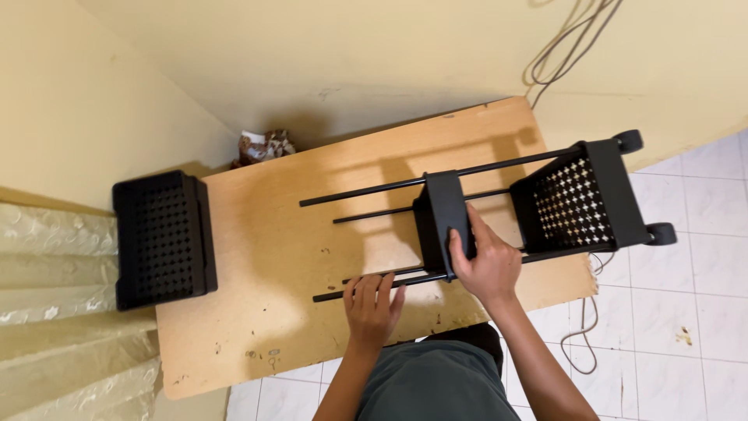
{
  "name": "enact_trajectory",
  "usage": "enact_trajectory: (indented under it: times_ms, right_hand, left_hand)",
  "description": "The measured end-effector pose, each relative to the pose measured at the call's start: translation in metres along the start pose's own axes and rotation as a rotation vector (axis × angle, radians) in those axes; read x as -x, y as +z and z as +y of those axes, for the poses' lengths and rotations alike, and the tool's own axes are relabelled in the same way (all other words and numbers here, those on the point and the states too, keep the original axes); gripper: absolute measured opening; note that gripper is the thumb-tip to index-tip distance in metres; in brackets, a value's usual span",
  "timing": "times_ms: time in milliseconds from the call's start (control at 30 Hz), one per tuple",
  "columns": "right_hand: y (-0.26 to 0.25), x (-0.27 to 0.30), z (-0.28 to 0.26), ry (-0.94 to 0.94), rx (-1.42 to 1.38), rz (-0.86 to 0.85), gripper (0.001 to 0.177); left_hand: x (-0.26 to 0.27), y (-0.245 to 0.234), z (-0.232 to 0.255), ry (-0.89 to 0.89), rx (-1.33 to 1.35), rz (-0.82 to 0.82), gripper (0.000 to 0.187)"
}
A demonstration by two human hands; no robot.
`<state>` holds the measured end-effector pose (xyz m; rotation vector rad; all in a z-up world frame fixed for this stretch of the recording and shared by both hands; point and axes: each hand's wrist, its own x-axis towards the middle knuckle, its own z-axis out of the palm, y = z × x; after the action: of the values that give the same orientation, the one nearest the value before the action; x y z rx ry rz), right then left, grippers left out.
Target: The person assembles a black plastic shelving unit by inserting rods into side frames and attaching perforated trays. The person aligns the rods, slides them into place, and secures the trays onto the frame.
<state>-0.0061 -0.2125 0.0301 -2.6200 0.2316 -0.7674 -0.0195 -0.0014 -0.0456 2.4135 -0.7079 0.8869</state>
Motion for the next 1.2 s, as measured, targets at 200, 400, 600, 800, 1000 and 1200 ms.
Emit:
enact_trajectory:
  times_ms: [200,400,600,800,1000,1200]
  right_hand:
    - [0.002,0.002,0.002,0.046,0.015,-0.044,0.044]
    - [0.004,0.004,0.005,0.024,0.014,-0.062,0.045]
    - [0.004,0.004,0.006,0.016,-0.001,-0.05,0.044]
    - [0.001,0.003,0.007,0.01,0.014,-0.059,0.044]
    - [0.002,0.002,0.005,0.006,0.005,-0.036,0.044]
    - [0.002,0.003,0.004,0.013,0.011,-0.043,0.045]
  left_hand:
    - [0.002,0.008,-0.031,0.28,-0.166,-0.027,0.027]
    - [-0.023,-0.003,-0.057,0.529,-0.154,-0.356,0.032]
    - [-0.041,-0.006,-0.056,0.173,0.255,-1.055,0.04]
    - [-0.073,0.019,-0.082,-0.301,0.972,-1.689,0.053]
    - [-0.097,0.032,-0.09,-0.731,1.396,-2.202,0.05]
    - [-0.102,0.011,-0.081,-0.565,1.013,-1.996,0.053]
